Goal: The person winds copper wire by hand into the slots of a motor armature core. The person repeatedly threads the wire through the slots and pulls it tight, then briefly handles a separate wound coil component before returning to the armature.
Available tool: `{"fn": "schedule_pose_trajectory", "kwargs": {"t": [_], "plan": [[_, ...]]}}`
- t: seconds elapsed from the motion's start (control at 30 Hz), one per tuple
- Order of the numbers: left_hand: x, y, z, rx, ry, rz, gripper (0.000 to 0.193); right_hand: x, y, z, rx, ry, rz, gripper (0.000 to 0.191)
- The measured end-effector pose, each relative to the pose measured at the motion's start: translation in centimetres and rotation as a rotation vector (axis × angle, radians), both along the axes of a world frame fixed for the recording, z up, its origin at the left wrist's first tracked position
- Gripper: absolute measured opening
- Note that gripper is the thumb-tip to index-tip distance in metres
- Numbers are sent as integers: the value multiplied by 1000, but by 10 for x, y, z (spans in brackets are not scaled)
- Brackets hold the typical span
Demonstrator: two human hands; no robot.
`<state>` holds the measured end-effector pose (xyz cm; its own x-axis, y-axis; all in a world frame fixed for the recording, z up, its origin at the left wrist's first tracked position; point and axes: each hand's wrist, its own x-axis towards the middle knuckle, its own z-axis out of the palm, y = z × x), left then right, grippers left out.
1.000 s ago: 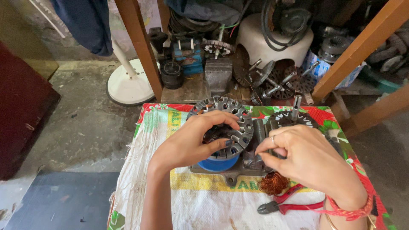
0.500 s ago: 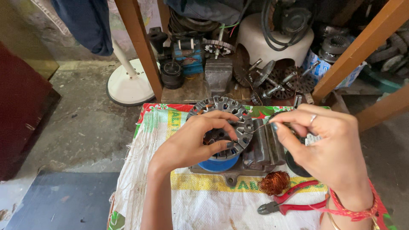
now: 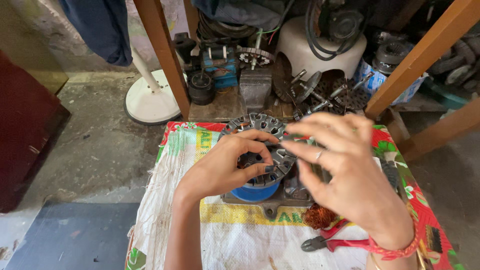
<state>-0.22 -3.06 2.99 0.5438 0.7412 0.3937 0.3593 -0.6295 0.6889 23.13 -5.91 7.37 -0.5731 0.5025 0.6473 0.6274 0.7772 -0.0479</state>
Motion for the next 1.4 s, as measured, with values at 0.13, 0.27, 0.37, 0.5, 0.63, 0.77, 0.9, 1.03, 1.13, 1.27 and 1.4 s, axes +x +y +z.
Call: {"fn": "schedule_pose_trajectory", "kwargs": {"t": [0.13, 0.27, 0.37, 0.5, 0.63, 0.77, 0.9, 1.03, 1.13, 1.27, 1.4], "plan": [[0, 0, 1, -23, -3, 0, 11, -8, -2, -7, -83, -41, 27, 33], [0, 1, 0, -28, -1, 0, 11, -13, 5, -11, -258, -58, -26, 22], [0, 1, 0, -40, -4, 2, 11, -16, 8, -13, -310, -65, -49, 16], [-3, 1, 1, -9, -13, -33, 17, -18, 4, -13, -367, -37, -63, 11], [-6, -1, 2, -13, -39, -91, 37, -17, 0, -10, -512, -11, -31, 14], [-5, 0, 1, -24, -60, -89, 44, -12, -3, -13, -647, -109, 47, 17], [-4, 0, 1, -48, -65, -91, 44, -10, -3, -23, -744, -183, 98, 17], [-4, 0, 1, -49, -52, -75, 44, 0, 2, -27, -783, -258, 1, 18], [-4, 0, 2, -33, -46, -73, 44, 10, 2, -25, -807, -348, -122, 17], [-3, 0, 1, -9, -26, -68, 42, 20, 1, -16, -803, -373, -227, 17], [-3, 1, 3, -2, -2, -67, 40, 28, -2, -4, -781, -335, -418, 23]]}}
